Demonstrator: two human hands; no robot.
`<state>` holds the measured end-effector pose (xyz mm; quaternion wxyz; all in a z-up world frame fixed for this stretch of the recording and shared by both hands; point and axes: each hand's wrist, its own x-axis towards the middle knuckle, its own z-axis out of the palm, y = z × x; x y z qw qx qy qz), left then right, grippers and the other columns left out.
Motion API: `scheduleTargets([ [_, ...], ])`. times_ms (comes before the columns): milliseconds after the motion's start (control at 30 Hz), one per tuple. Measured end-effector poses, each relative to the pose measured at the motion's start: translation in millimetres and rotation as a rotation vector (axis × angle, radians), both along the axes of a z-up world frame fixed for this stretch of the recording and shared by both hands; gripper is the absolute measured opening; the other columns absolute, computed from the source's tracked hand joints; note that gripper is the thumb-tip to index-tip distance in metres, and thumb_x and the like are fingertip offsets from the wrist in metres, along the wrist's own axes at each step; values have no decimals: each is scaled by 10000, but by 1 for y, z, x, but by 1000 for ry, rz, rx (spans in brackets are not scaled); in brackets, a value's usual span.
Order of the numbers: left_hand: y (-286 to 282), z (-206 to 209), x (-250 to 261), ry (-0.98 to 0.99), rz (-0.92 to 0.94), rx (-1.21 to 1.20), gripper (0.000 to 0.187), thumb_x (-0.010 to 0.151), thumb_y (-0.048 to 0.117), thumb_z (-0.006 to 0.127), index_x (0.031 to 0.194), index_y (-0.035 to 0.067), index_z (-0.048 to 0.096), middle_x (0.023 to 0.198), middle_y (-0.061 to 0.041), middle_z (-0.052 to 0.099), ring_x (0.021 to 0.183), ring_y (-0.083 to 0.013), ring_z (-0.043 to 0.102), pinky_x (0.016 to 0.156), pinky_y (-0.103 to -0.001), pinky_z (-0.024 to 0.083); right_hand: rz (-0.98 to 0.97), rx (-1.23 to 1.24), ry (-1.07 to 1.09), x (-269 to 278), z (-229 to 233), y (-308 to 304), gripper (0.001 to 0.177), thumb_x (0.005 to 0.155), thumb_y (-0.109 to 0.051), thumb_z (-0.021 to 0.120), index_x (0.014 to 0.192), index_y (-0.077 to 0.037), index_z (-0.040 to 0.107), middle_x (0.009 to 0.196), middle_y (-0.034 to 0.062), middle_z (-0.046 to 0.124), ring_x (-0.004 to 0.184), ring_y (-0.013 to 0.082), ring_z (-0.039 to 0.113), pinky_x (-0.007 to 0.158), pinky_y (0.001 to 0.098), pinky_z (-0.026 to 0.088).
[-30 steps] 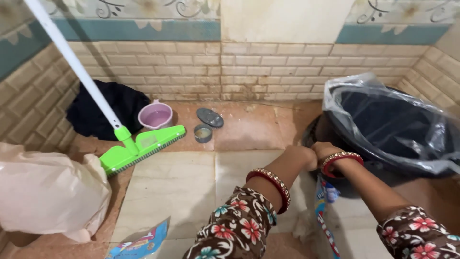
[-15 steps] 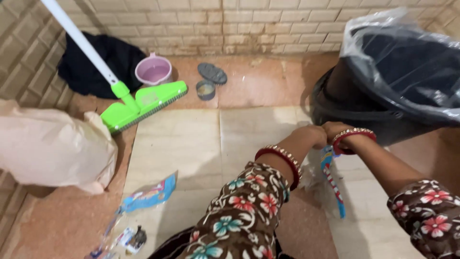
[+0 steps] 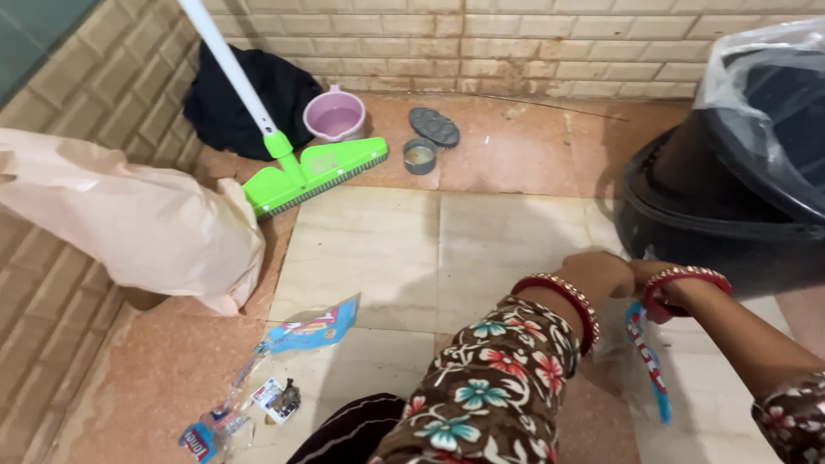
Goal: The person removes a used plastic bag from a black bucket, places a new plastic bag inside the bucket, and then picks up various pieces of trash from the floor, placing them into the bucket. The person moves between the bathroom and an adjacent room to collect the trash.
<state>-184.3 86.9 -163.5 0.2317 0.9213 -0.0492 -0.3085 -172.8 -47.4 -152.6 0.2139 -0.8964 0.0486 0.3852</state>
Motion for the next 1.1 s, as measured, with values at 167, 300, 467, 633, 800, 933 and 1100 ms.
scheduleTargets([
  [167, 7, 10, 1, -3, -2, 11, 520, 811, 273, 793, 1309, 154, 705, 1393, -90, 658, 1290, -279, 628, 1039, -443, 516, -6, 55, -11, 14, -4, 19, 199, 871, -69, 696, 949, 112, 724, 812, 179, 717, 713, 272, 706, 638, 394, 602],
  [300, 14, 29, 4, -20, -17, 31, 577, 755, 279, 856, 1300, 157, 711, 1384, -76, 669, 1288, -278, 627, 1040, -449, 511, -38, 89, -46, 29, 3, 35, 236, 877, -62, 691, 930, 167, 714, 766, 207, 697, 665, 298, 688, 596, 411, 590],
  [467, 37, 70, 8, -57, -34, 71, 653, 685, 285, 934, 1288, 160, 719, 1371, -58, 683, 1286, -276, 626, 1040, -456, 504, 144, 173, -193, 59, 10, 37, 172, 780, -5, 762, 923, 87, 740, 755, 168, 737, 638, 221, 670, 567, 352, 515],
  [633, 63, 117, 18, -80, -9, 95, 714, 627, 285, 995, 1278, 153, 733, 1354, -43, 709, 1273, -292, 642, 1042, -488, 497, 48, 423, -138, 119, -1, 29, 189, 738, 61, 745, 915, 113, 702, 694, 177, 642, 542, 234, 575, 467, 376, 414],
  [800, 73, 149, 31, -176, 3, 104, 722, 607, 287, 990, 1268, 164, 729, 1292, 29, 736, 1219, -247, 688, 999, -507, 507, 222, 267, -356, 125, 51, 49, 120, 737, 27, 758, 811, 121, 757, 640, 199, 682, 520, 241, 589, 454, 372, 425],
  [933, 80, 172, 37, -270, 9, 105, 770, 604, 257, 1005, 1303, 175, 693, 1362, 29, 651, 1255, -255, 636, 979, -537, 516, 183, 161, -542, 108, 112, 76, 125, 727, 27, 807, 829, 59, 743, 683, 150, 760, 595, 192, 701, 531, 342, 550],
  [1100, 88, 184, 59, -351, 188, -65, 910, 557, 155, 1024, 1369, 120, 614, 1377, -88, 660, 1240, -292, 654, 955, -487, 567, 200, 322, -670, 97, 162, 90, 117, 744, 25, 749, 833, 44, 824, 665, 128, 759, 570, 180, 648, 552, 332, 530],
])
